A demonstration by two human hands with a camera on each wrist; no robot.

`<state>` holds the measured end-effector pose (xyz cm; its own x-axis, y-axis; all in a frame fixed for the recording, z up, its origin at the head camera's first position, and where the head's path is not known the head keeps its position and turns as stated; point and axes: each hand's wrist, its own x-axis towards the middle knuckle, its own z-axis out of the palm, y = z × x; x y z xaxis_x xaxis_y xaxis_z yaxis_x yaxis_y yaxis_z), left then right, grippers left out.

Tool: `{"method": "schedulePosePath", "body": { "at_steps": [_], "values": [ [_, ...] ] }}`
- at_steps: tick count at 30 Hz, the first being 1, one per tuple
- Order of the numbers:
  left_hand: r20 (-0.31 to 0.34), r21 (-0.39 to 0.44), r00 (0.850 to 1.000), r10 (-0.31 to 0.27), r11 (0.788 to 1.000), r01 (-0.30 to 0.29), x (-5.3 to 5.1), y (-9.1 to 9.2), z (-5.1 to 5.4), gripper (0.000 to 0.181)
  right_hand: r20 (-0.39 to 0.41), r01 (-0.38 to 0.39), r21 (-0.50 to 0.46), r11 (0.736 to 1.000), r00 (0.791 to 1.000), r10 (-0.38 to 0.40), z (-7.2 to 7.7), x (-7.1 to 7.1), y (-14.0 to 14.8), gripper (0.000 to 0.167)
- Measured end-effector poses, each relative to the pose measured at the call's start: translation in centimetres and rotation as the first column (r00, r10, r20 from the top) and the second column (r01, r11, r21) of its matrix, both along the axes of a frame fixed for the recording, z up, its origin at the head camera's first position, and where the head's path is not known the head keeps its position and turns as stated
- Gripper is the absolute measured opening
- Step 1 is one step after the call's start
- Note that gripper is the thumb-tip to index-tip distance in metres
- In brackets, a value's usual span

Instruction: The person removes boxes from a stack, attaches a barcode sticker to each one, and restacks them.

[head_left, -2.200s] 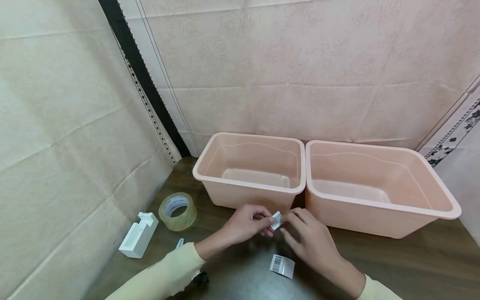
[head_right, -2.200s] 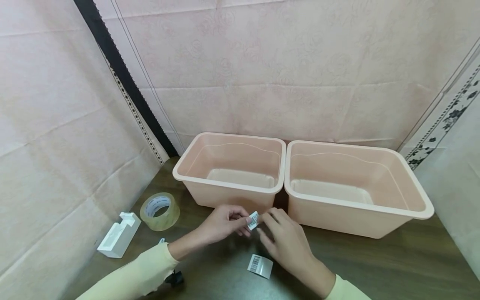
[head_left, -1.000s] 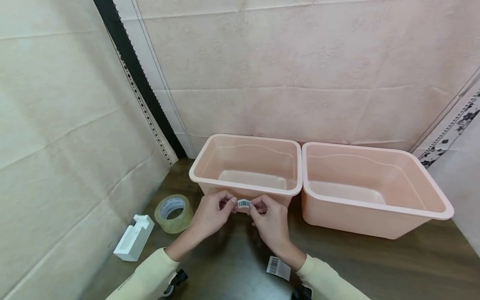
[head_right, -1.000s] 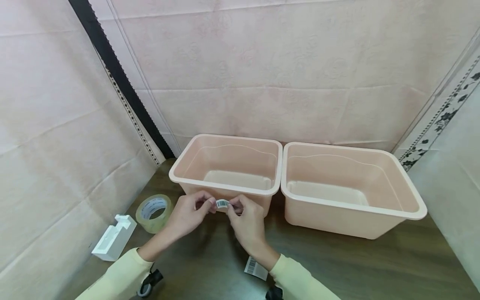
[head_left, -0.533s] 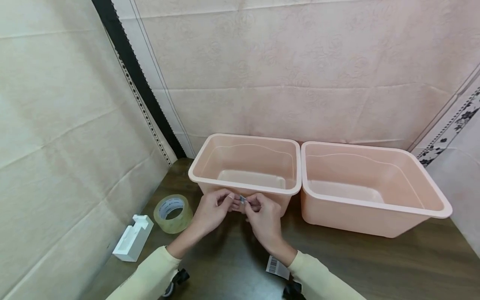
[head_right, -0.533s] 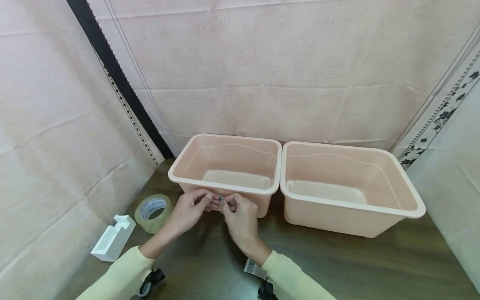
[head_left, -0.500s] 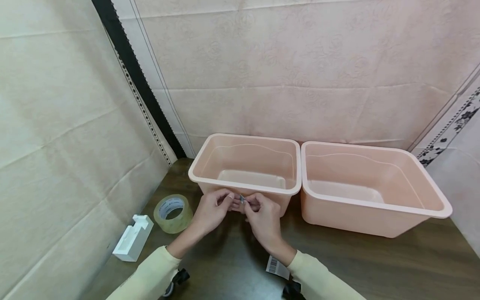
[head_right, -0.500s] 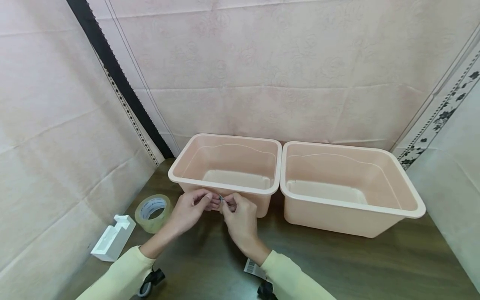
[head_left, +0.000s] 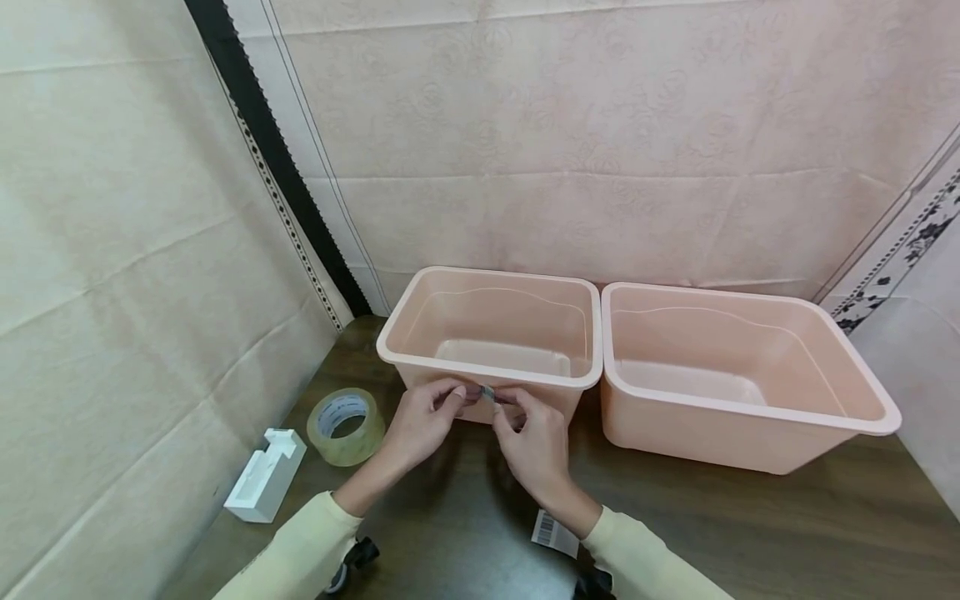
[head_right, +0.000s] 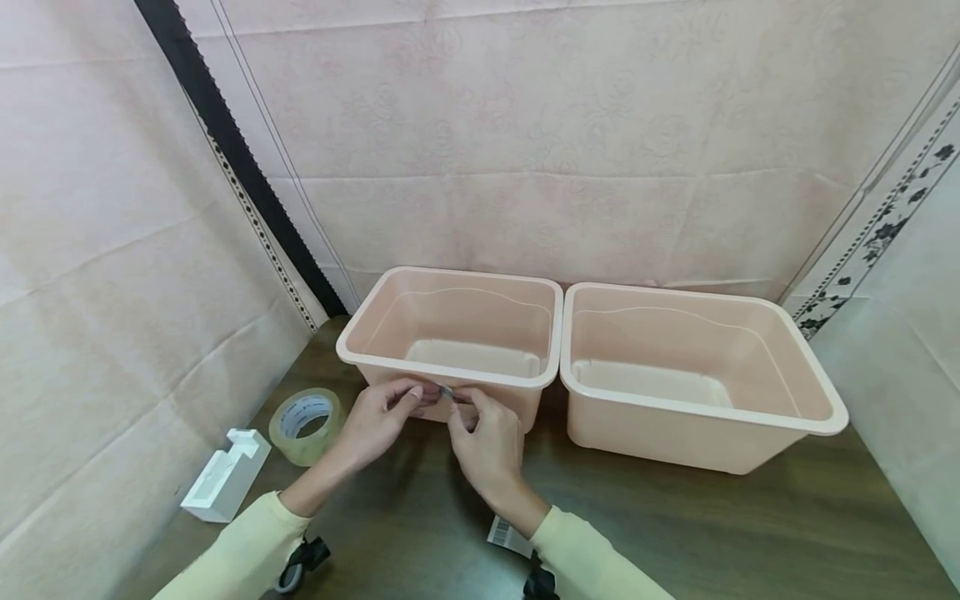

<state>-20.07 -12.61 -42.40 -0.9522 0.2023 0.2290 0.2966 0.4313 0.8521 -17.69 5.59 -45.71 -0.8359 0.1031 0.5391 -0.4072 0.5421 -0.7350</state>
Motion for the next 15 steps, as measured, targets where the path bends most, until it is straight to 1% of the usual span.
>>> {"method": "schedulePosePath", "body": {
  "at_steps": [2,3,4,6,8,10,12,15],
  "values": [
    [0.001,0.011,1.000,-0.001,1.000,0.001,-0.07,0.07,0.10,0.022,0.001,0.030,0.014,0.999,1.000,-0.030,-0.14,0.23,0.08,0.013],
    [0.001,0.013,1.000,-0.001,1.000,0.001,-0.12,0.10,0.14,0.022,0.007,0.019,0.004,1.000,1.000,-0.019,-0.21,0.33,0.08,0.012],
    [0.000,0.012,1.000,0.002,1.000,-0.002,-0.15,0.12,0.19,0.022,0.019,-0.008,-0.020,1.000,1.000,0.008,-0.27,0.42,0.06,0.012],
    [-0.001,0.000,1.000,0.006,1.000,-0.006,-0.22,0.11,0.28,0.022,0.043,-0.088,-0.077,0.993,0.995,0.092,-0.28,0.51,0.00,0.013],
    [-0.007,-0.024,1.000,0.009,1.000,-0.010,-0.27,0.06,0.35,0.022,0.077,-0.166,-0.132,0.977,0.981,0.177,-0.20,0.47,-0.09,0.021],
    [-0.013,-0.050,1.000,0.015,0.999,-0.016,-0.31,-0.06,0.42,0.021,0.113,-0.215,-0.179,0.960,0.965,0.238,-0.08,0.32,-0.10,0.030],
    [-0.016,-0.070,1.000,0.021,0.997,-0.022,-0.34,-0.26,0.52,0.020,0.142,-0.232,-0.209,0.950,0.954,0.264,0.00,0.12,0.06,0.036],
    [-0.004,-0.065,1.000,0.025,0.998,-0.025,-0.38,-0.62,0.64,0.020,0.172,-0.218,-0.252,0.943,0.949,0.265,0.10,-0.07,0.63,0.037]
  ]
}}
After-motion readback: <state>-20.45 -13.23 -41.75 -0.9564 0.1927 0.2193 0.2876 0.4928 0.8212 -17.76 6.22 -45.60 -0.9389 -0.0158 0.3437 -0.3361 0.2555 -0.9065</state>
